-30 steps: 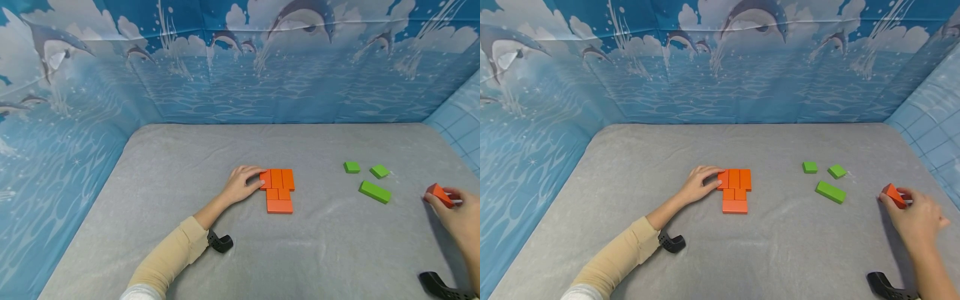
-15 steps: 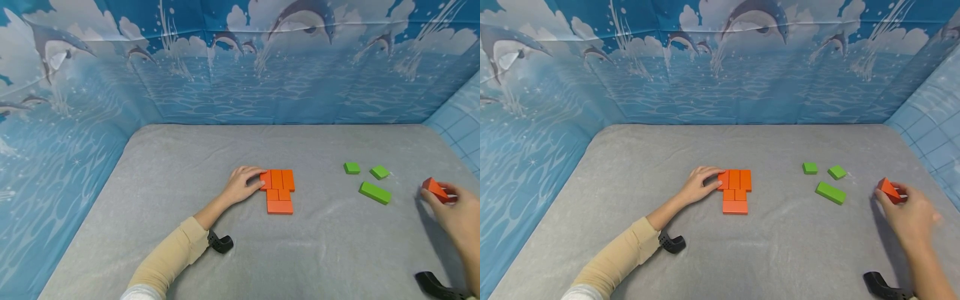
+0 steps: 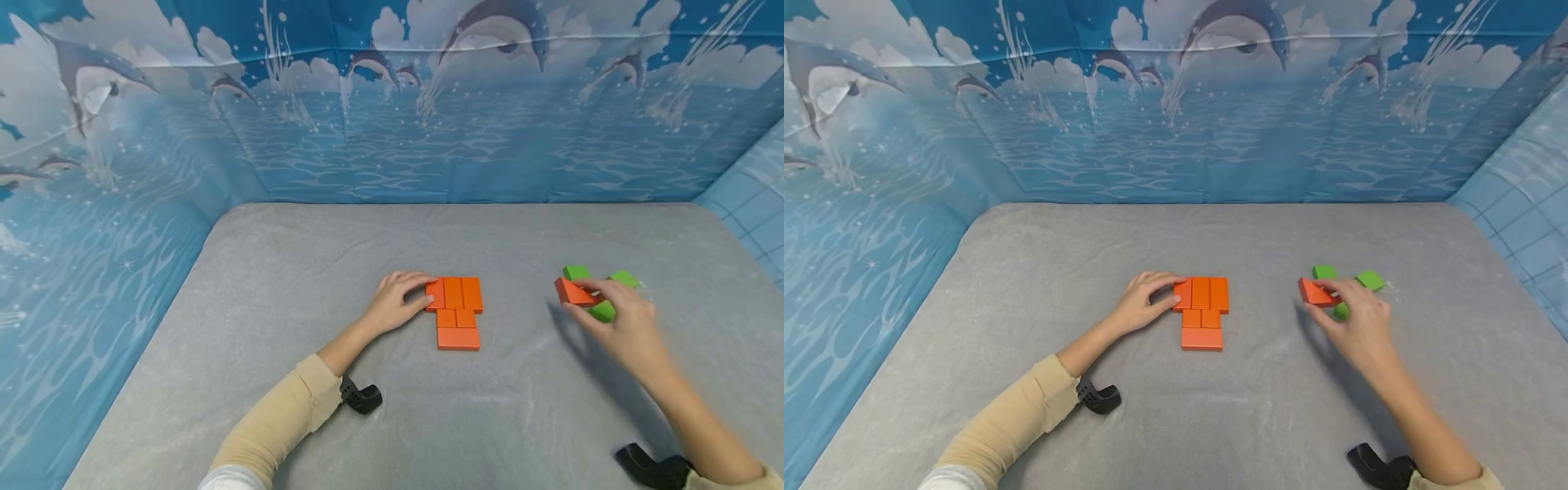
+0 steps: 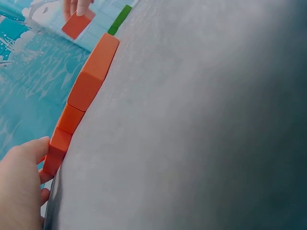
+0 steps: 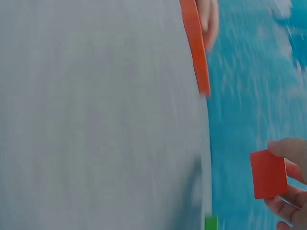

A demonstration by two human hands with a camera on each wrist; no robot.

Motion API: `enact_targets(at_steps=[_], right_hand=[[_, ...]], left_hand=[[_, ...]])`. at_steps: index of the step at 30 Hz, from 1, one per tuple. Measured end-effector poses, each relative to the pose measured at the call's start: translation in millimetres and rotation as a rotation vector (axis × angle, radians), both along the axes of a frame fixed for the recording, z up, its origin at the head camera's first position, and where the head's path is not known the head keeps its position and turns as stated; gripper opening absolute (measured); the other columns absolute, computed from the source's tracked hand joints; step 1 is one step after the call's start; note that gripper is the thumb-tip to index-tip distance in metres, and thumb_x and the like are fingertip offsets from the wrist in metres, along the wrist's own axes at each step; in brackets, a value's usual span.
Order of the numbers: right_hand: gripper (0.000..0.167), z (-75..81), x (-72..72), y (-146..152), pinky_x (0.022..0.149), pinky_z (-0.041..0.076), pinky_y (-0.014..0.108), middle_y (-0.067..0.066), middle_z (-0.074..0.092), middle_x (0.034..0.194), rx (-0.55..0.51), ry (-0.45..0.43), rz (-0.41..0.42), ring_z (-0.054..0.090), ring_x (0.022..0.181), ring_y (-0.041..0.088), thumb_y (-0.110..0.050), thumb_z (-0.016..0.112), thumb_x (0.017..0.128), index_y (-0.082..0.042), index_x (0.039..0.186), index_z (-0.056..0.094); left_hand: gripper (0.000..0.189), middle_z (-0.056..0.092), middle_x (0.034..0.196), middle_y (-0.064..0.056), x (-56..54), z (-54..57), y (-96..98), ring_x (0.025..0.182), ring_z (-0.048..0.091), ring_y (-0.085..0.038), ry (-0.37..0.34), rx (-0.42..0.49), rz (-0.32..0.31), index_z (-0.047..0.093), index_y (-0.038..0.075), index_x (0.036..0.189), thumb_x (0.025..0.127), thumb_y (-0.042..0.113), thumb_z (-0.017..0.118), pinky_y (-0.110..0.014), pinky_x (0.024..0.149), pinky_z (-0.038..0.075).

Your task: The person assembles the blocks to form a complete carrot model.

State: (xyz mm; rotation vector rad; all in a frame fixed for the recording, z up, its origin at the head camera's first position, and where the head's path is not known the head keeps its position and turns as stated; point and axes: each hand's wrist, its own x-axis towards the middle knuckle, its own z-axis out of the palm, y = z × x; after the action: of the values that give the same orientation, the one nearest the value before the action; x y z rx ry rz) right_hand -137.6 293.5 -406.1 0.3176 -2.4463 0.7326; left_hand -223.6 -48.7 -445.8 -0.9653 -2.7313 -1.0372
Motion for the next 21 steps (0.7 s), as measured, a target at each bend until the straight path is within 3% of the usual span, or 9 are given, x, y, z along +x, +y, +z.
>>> enact_targets(at_steps=[4,13,21], right_hand=[[0.043,11.5,7.1,-41,0.07,0.03,0.033,0.013,0.063,0.09,-0.007,-0.029,0.148,0.05,0.08,0.012,0.0,0.08,0.061,0.001,0.101,0.064],[0.041,6.6,18.7,-92,0.073,0.029,0.037,-0.002,0.065,0.095,-0.046,-0.168,0.402,0.056,0.086,0.011,-0.005,0.08,0.065,-0.012,0.102,0.065],[0.038,-2.2,29.0,-115,0.081,0.032,0.044,-0.002,0.064,0.102,0.008,-0.222,0.479,0.056,0.096,0.019,-0.013,0.079,0.068,-0.017,0.104,0.065]], left_hand=[[0.037,0.053,0.129,0.0,0.5,0.1,0.1,0.121,0.041,-0.02,-0.004,0.001,-0.002,0.057,0.02,0.125,0.09,0.032,0.058,-0.042,0.105,0.022],[0.037,0.053,0.129,0.0,0.8,0.4,0.1,0.121,0.041,-0.02,-0.001,0.004,-0.007,0.057,0.02,0.125,0.09,0.033,0.057,-0.043,0.105,0.022],[0.038,0.054,0.129,0.0,0.9,0.3,-0.1,0.121,0.041,-0.02,0.009,-0.007,0.0,0.057,0.02,0.125,0.09,0.033,0.057,-0.043,0.105,0.022]])
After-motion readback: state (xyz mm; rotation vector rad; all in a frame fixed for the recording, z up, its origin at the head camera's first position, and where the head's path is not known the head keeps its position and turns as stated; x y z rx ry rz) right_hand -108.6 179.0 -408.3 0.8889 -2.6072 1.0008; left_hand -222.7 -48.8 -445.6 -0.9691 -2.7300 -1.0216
